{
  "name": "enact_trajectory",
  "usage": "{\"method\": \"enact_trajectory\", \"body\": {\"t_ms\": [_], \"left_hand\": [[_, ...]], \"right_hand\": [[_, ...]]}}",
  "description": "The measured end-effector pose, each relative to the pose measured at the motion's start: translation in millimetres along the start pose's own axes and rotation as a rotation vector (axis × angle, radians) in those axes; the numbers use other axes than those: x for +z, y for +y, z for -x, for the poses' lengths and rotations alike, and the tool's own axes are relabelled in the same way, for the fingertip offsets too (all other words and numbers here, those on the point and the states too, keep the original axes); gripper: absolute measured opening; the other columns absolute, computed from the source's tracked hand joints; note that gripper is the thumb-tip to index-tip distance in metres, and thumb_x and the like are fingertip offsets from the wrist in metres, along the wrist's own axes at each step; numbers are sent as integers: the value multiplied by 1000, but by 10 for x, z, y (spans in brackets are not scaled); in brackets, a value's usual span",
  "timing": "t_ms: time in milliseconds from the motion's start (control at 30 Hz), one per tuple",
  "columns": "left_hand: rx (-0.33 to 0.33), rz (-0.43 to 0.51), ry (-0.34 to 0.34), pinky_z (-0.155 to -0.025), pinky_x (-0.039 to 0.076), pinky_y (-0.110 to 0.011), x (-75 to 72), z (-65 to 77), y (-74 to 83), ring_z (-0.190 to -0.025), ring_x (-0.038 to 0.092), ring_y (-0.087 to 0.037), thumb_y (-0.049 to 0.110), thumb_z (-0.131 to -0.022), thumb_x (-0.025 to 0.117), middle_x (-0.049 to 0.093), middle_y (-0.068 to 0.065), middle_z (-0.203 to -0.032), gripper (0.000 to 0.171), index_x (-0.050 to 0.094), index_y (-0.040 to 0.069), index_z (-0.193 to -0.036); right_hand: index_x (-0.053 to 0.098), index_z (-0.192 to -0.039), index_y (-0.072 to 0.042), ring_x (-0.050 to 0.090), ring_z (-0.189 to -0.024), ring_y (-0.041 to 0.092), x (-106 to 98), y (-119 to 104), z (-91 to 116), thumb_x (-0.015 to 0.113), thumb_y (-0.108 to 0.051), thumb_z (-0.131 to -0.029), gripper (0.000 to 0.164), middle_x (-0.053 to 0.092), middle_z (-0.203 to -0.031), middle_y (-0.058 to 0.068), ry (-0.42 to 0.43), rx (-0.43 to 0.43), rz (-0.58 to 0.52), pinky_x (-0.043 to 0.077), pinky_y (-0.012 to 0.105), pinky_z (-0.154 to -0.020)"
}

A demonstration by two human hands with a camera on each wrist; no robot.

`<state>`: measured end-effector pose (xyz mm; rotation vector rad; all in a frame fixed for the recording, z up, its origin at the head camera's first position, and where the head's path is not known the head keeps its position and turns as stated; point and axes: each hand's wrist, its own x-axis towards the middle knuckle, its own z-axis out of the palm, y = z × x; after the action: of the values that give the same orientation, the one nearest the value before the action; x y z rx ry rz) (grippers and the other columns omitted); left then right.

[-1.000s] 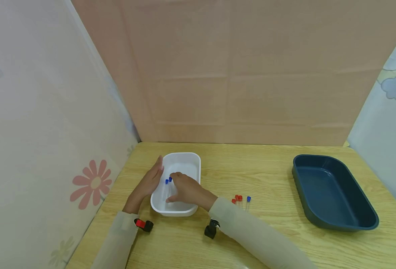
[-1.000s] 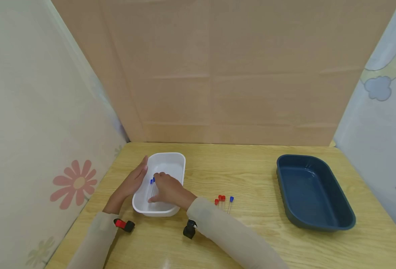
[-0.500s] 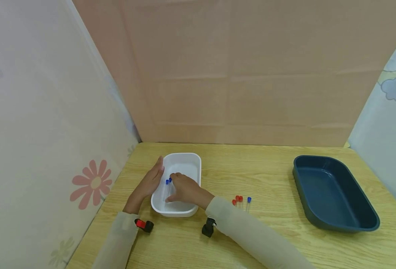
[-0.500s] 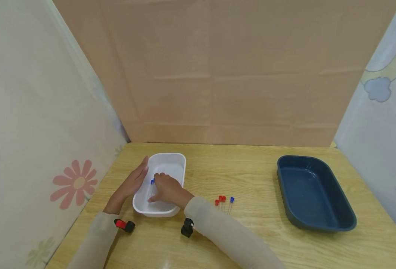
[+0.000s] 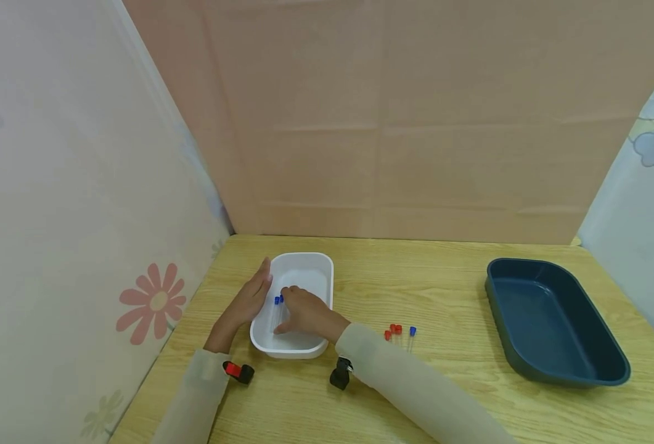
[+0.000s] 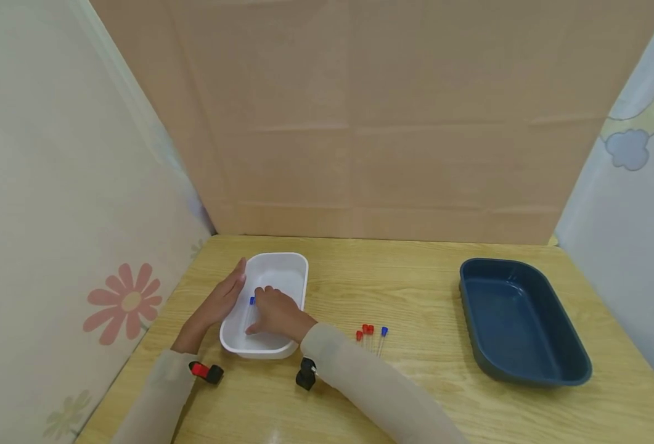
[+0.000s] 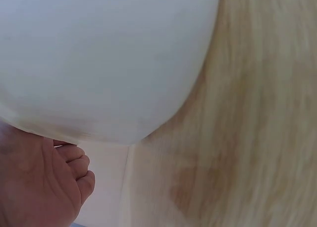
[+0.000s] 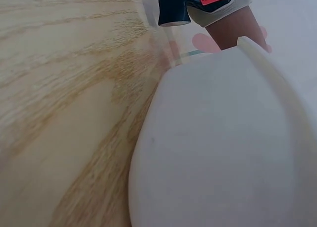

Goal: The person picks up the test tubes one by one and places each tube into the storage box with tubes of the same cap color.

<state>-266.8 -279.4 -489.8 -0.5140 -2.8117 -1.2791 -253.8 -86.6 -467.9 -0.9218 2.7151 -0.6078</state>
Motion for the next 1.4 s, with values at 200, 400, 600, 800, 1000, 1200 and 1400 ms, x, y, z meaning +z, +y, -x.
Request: {"method": "enact_trajectory", "body": {"t_ms": [200,400,600,800,1000,1200,1400], "left_hand": [[-5,6,9,-124,9,-53,11,6,23,-155,7,-35,30,-114,27,4,-15,-168,60,8,-2,-160],[4,2,14,-124,10,-54,16,14,18,-154,7,-37,30,-114,27,3,-16,-168,61,7,-3,-160],[2,-5,13,-123,10,-54,14,10,22,-154,8,-38,28,-114,29,5,-19,-168,59,7,-1,-160],[-1,-11,14,-123,10,-55,15,4,4,-154,8,-39,28,-114,29,6,-21,-167,59,8,-2,-160],[7,-5,12,-123,10,-54,17,1,0,-154,8,-40,31,-114,28,4,-18,-168,61,8,-4,-160],[4,-6,10,-123,10,-55,17,4,-5,-154,8,-39,31,-114,27,4,-19,-168,61,7,-4,-160],[5,-7,14,-123,10,-56,16,12,-6,-154,8,-40,31,-114,27,4,-19,-168,61,8,-5,-159]], "right_hand": [[55,-137,-3,60,-96,14,39,8,-29,86,-51,-78,82,63,-118,7,-7,3,38,54,29,-87],[55,-138,-4,60,-101,16,84,1,-62,86,-53,-77,84,63,-120,8,-12,13,88,54,31,-89],[55,-139,-6,58,-104,17,89,-25,-65,86,-53,-77,84,61,-124,8,-24,41,94,54,34,-91],[54,-140,-5,58,-113,21,92,-44,-54,86,-53,-77,86,60,-131,11,-21,45,114,55,36,-92],[55,-140,-6,58,-118,21,88,-56,-45,85,-55,-77,86,58,-134,12,-25,48,141,55,36,-92],[56,-140,-7,57,-121,22,102,-42,-58,84,-55,-78,84,57,-139,13,-37,53,141,55,36,-95],[56,-139,-7,57,-107,16,98,-40,-47,83,-57,-79,82,60,-130,8,-39,45,124,55,32,-90]]}}
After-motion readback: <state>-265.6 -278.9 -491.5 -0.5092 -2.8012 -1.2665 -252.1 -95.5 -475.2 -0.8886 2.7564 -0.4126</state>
